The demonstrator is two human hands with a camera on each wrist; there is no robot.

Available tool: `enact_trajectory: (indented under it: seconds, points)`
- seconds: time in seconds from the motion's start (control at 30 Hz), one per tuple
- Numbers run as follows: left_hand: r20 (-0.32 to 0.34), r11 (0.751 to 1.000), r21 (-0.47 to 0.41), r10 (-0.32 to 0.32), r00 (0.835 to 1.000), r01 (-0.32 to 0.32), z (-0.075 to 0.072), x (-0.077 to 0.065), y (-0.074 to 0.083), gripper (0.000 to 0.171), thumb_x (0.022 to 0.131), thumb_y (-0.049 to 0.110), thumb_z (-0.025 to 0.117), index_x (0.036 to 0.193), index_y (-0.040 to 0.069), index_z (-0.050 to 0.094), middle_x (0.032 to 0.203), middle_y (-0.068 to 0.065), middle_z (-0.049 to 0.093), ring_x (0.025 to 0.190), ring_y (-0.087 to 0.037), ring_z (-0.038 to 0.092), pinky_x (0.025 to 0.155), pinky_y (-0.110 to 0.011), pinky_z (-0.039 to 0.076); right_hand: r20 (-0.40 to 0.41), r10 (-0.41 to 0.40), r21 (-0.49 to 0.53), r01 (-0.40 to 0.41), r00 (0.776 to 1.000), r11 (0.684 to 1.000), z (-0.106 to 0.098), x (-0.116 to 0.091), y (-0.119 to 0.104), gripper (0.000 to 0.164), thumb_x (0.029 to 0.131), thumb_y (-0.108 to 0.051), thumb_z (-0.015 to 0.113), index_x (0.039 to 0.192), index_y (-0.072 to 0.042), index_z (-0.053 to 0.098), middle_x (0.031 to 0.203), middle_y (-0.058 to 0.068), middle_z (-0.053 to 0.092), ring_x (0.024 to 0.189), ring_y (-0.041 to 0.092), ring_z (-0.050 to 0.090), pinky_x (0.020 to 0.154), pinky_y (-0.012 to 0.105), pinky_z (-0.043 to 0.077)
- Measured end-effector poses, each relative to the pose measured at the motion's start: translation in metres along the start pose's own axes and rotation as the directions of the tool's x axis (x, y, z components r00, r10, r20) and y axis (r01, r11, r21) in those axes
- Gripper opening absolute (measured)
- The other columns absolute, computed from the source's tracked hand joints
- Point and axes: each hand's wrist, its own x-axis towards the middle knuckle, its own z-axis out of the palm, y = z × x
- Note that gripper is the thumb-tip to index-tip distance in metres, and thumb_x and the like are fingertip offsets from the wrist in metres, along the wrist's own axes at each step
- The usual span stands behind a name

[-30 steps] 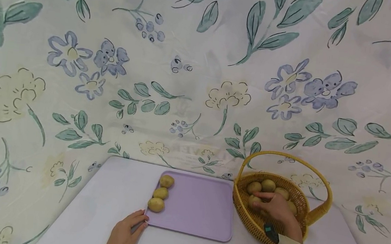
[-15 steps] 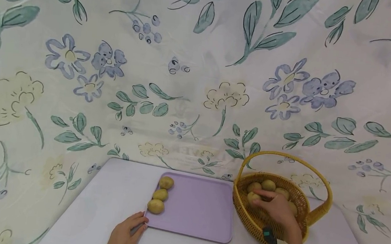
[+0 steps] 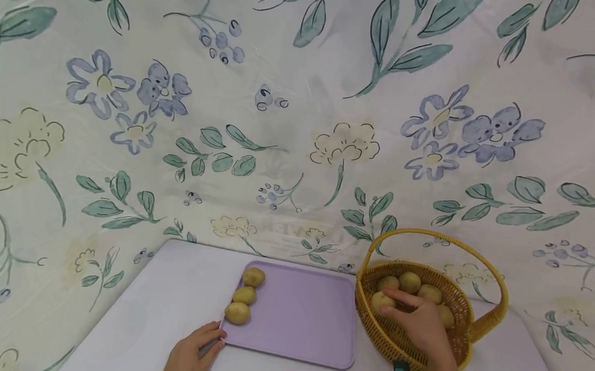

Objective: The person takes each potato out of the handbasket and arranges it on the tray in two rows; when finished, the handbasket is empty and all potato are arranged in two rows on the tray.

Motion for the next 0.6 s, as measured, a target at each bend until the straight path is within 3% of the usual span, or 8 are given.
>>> enact_trajectory:
  seconds: [0.13,0.23,0.43,0.6]
  points:
    - [0.0,1.0,-0.001,0.005,1.0,-0.005,-0.001,-0.001,0.0,0.016,0.089,0.019,0.079,0.104,0.023,0.079,0.125,-0.003,0.074,0.117,-0.028,0.071,0.1,-0.048,0.059,-0.015,-0.019,0.089,0.02,1.0,0.996,0.007,-0.01,-0.005,0.051,0.085,-0.042,0.082,0.128,-0.017,0.072,0.136,0.001,0.068,0.114,-0.002,0.063,0.089,0.014,0.055]
    - [0.0,1.0,-0.01,0.01,1.0,-0.01,-0.001,-0.001,0.001,0.015,0.089,0.018,0.079,0.104,0.022,0.079,0.124,-0.003,0.074,0.116,-0.029,0.071,0.099,-0.049,0.059,-0.019,-0.067,0.169,0.069,0.998,0.983,0.013,-0.018,-0.006,0.049,0.085,-0.035,0.083,0.128,-0.014,0.072,0.133,-0.003,0.07,0.105,-0.016,0.06,0.086,0.008,0.054]
    - [-0.017,0.999,-0.013,0.029,0.999,-0.029,0.0,-0.001,0.001,0.016,0.089,0.018,0.079,0.104,0.022,0.079,0.124,-0.004,0.074,0.116,-0.029,0.071,0.099,-0.049,0.059,-0.064,-0.177,0.263,0.188,0.982,0.946,0.024,-0.023,-0.011,0.044,0.085,-0.017,0.084,0.123,-0.002,0.072,0.126,-0.007,0.073,0.107,-0.013,0.064,0.087,0.009,0.057]
    - [-0.025,0.999,-0.008,0.038,0.999,-0.039,0.0,0.0,0.0,0.015,0.089,0.02,0.078,0.104,0.021,0.08,0.124,-0.004,0.074,0.115,-0.029,0.071,0.098,-0.05,0.059,-0.035,-0.176,0.299,0.178,0.984,0.937,0.035,-0.025,-0.022,0.045,0.083,-0.018,0.085,0.122,-0.001,0.072,0.124,-0.006,0.075,0.103,-0.009,0.068,0.084,0.013,0.06]
